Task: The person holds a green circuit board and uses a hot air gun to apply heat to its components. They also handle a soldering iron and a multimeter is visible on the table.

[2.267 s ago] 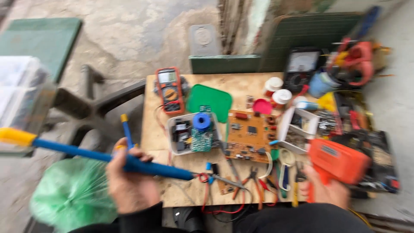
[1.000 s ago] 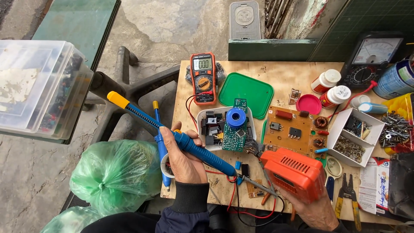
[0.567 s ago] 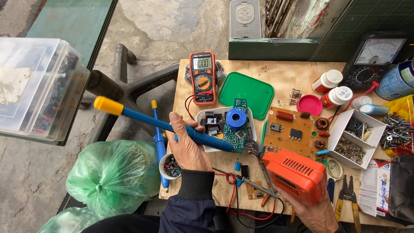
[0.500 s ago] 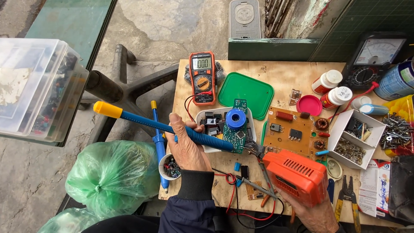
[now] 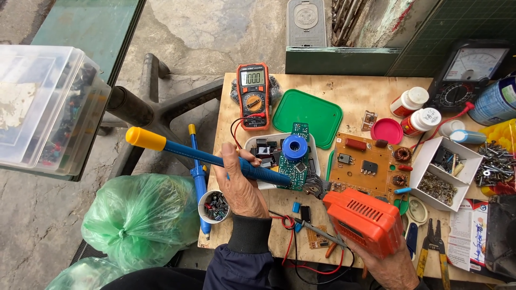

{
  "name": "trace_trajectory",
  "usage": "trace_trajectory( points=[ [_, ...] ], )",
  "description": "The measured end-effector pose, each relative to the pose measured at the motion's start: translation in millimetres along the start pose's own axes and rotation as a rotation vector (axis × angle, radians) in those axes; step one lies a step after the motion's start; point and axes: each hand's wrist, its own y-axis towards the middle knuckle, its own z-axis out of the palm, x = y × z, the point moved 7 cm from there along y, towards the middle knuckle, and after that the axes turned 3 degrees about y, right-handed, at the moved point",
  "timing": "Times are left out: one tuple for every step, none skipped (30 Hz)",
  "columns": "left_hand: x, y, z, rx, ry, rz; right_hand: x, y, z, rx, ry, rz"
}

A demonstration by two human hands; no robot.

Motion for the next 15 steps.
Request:
trace_trajectory(
  points=[
    [-0.7,-0.5,-1.0,-0.01,0.009,0.009,18.8,-0.8,3.6,0.035,-0.397,-0.289],
    [-1.4,-1.0,-1.9,-0.021,0.018,0.018,32.3,-6.7,13.5,0.068,-0.794,-0.577],
    [-1.1,-1.4,-2.3,-0.021,0.018,0.018,22.5,-10.0,13.6,0.068,-0.794,-0.578],
    [-0.6,-1.8,-3.0,-0.026,0.005,0.013,9.1,-11.7,14.7,0.104,-0.788,-0.529],
    [-0.1,-2.1,-3.9,-0.031,-0.009,0.009,-4.4,-13.8,15.9,0.14,-0.781,-0.48],
    [0.8,-1.9,-4.1,-0.032,-0.009,0.01,-2.3,-14.1,17.2,0.141,-0.78,-0.48],
    [2.0,-1.8,-4.6,-0.036,-0.015,0.006,-6.2,-10.3,11.2,0.113,-0.557,-0.332],
    [3.3,-1.6,-5.0,-0.041,-0.021,0.002,-12.1,-7.7,6.6,0.084,-0.334,-0.184],
    [4.4,-0.9,-5.4,-0.042,-0.021,0.001,-12.1,-6.8,5.9,0.084,-0.334,-0.183],
    [5.8,-0.3,-5.9,-0.043,-0.026,-0.002,-3.0,-8.8,9.3,0.081,-0.599,-0.345],
    [7.2,0.3,-6.4,-0.044,-0.031,-0.005,4.1,-12.3,14.9,0.075,-0.862,-0.508],
    [7.6,0.3,-6.8,-0.044,-0.031,-0.005,11.8,-10.4,17.8,0.076,-0.862,-0.507],
    [8.0,0.4,-7.0,-0.044,-0.038,-0.008,4.9,-1.2,4.6,-0.006,-0.43,-0.19],
    [8.3,0.5,-7.2,-0.043,-0.045,-0.01,-8.7,1.3,-0.8,-0.086,0.004,0.124],
    [9.4,1.0,-7.9,-0.044,-0.046,-0.009,-1.4,3.7,0.1,-0.085,0.004,0.124]
  ],
)
